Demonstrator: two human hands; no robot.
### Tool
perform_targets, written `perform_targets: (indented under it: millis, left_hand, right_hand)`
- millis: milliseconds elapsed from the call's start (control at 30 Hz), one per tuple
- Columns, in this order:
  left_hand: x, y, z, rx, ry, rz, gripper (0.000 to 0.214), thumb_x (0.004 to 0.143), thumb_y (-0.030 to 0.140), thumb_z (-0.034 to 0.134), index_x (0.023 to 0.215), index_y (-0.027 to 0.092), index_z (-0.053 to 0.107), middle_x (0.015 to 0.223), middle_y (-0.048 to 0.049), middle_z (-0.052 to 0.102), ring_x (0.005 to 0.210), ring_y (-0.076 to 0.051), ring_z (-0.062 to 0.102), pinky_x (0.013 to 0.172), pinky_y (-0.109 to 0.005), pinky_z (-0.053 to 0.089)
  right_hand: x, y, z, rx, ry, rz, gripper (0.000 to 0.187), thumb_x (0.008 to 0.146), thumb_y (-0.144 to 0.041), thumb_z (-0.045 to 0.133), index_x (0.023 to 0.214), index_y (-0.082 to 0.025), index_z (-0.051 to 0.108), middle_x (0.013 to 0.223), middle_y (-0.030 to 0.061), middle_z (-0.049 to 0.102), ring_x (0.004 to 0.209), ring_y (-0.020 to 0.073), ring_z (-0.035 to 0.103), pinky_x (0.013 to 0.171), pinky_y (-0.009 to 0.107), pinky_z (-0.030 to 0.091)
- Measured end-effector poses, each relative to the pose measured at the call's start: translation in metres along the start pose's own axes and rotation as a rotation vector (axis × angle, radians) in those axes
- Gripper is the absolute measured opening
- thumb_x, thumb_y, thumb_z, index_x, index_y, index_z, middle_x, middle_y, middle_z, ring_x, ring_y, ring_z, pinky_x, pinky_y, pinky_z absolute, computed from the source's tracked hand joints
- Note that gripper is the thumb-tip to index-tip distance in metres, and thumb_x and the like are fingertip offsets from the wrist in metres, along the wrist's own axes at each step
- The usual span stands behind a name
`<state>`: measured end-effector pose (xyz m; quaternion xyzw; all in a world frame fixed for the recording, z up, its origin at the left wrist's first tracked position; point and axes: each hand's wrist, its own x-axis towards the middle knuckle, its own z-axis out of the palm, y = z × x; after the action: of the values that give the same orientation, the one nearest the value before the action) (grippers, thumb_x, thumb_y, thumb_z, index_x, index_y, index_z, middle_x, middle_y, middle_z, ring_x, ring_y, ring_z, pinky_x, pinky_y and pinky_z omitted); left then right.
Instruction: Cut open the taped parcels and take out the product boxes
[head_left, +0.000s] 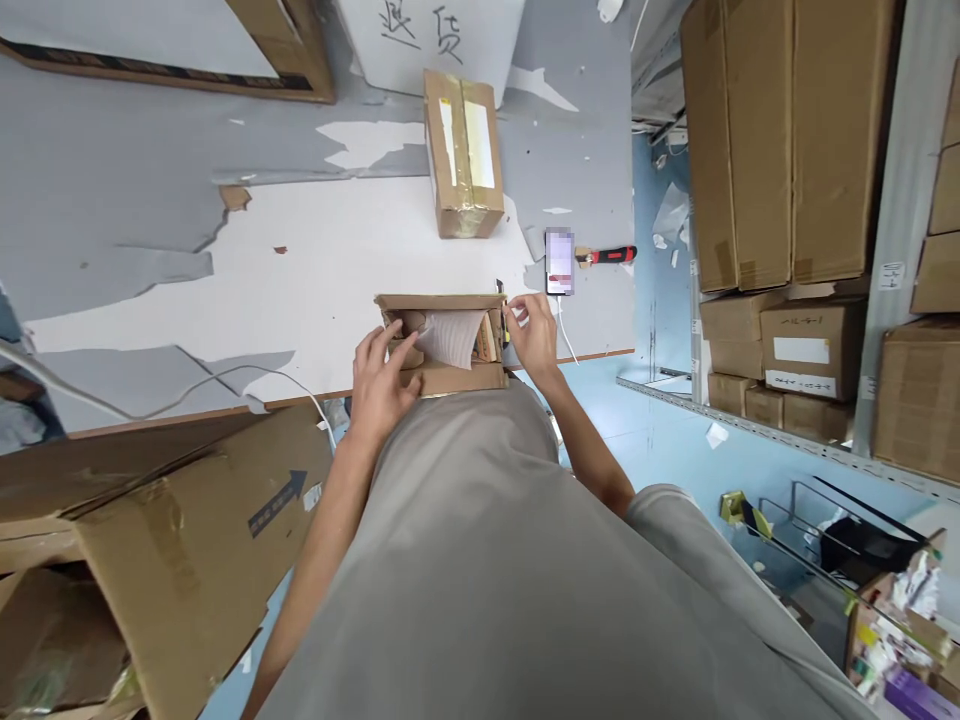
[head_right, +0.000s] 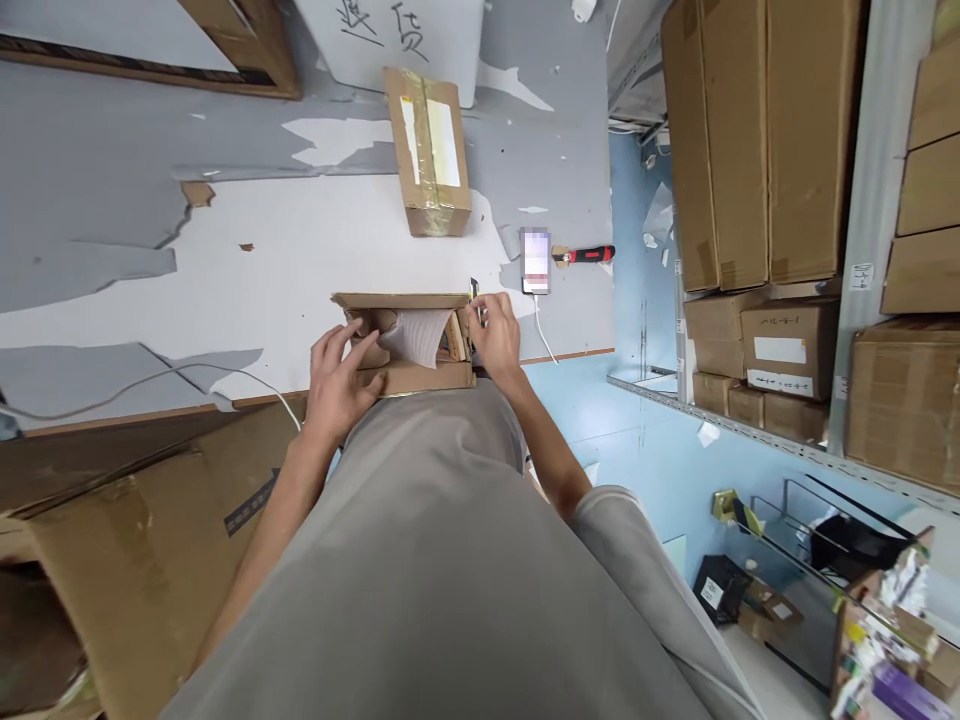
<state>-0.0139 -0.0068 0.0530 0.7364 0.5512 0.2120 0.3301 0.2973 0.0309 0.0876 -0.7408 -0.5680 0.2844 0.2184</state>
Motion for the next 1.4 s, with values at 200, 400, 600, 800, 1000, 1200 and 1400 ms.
perform_targets:
  millis: [200, 400, 600, 800, 1000, 1200, 1400]
  left_hand:
    - [0.037, 0.019, 0.005, 0.109, -0.234, 0.07, 0.117, 0.085, 0.015, 0.079, 0.192, 0.026, 0.033, 0.201, -0.0172, 0.022, 0.187, -0.052, 0.012, 0.144, -0.079, 0.027]
    - [0.046, 0.022, 0.012, 0.143, -0.28, 0.056, 0.117, 0.085, 0.014, 0.077, 0.192, 0.02, 0.032, 0.202, -0.0211, 0.014, 0.188, -0.052, 0.006, 0.145, -0.082, 0.023]
    - [0.047, 0.023, 0.018, 0.165, -0.259, 0.054, 0.111, 0.086, 0.012, 0.077, 0.19, 0.018, 0.038, 0.201, -0.0216, 0.019, 0.187, -0.052, 0.012, 0.146, -0.079, 0.026]
    - [0.051, 0.021, 0.019, 0.16, -0.221, 0.055, 0.109, 0.085, 0.011, 0.077, 0.188, 0.017, 0.042, 0.199, -0.0251, 0.024, 0.185, -0.054, 0.02, 0.144, -0.078, 0.03]
    - [0.056, 0.019, 0.02, 0.04, -0.17, 0.031, 0.103, 0.088, 0.022, 0.084, 0.185, 0.021, 0.048, 0.196, -0.0252, 0.034, 0.185, -0.054, 0.023, 0.143, -0.08, 0.032]
    - [0.074, 0.04, 0.005, -0.436, -0.048, -0.164, 0.11, 0.077, 0.054, 0.096, 0.175, 0.019, 0.06, 0.182, -0.0254, 0.057, 0.177, -0.052, 0.043, 0.144, -0.073, 0.035]
    - [0.111, 0.092, -0.063, -1.234, 0.062, -0.228, 0.081, 0.082, 0.072, 0.094, 0.14, 0.016, 0.086, 0.142, -0.0256, 0.085, 0.141, -0.043, 0.078, 0.119, -0.054, 0.062]
  right_hand:
    - [-0.027, -0.032, -0.004, -0.35, -0.384, 0.179, 0.026, 0.123, -0.035, 0.064, 0.137, -0.021, 0.081, 0.118, 0.0118, 0.088, 0.119, 0.0295, 0.082, 0.102, 0.033, 0.058]
    - [-0.011, -0.053, 0.007, -0.495, -0.46, 0.234, 0.039, 0.126, -0.04, 0.057, 0.146, -0.014, 0.078, 0.136, 0.0242, 0.087, 0.132, 0.0337, 0.084, 0.105, 0.034, 0.06]
    - [0.004, -0.065, 0.016, -0.506, -0.505, 0.214, 0.038, 0.124, -0.035, 0.058, 0.146, -0.012, 0.078, 0.141, 0.0254, 0.086, 0.137, 0.034, 0.083, 0.105, 0.034, 0.061]
    - [0.004, -0.087, 0.001, -0.539, -0.542, 0.136, 0.028, 0.119, -0.025, 0.063, 0.127, -0.015, 0.088, 0.135, 0.0237, 0.088, 0.131, 0.0322, 0.086, 0.097, 0.031, 0.06]
    - [-0.009, -0.105, -0.06, -0.53, -0.46, 0.101, 0.021, 0.11, -0.032, 0.075, 0.097, -0.023, 0.088, 0.114, 0.0173, 0.093, 0.114, 0.033, 0.088, 0.087, 0.032, 0.056]
    - [-0.021, -0.108, -0.13, 0.116, -0.282, 0.035, 0.045, 0.104, -0.047, 0.077, 0.07, -0.03, 0.052, 0.062, -0.0004, 0.074, 0.06, 0.0217, 0.073, 0.065, 0.029, 0.05]
    - [-0.011, -0.131, -0.128, 0.745, -0.12, -0.057, 0.064, 0.09, -0.091, 0.08, 0.093, -0.029, 0.066, 0.063, -0.0014, 0.073, 0.042, 0.0165, 0.061, 0.042, 0.026, 0.041]
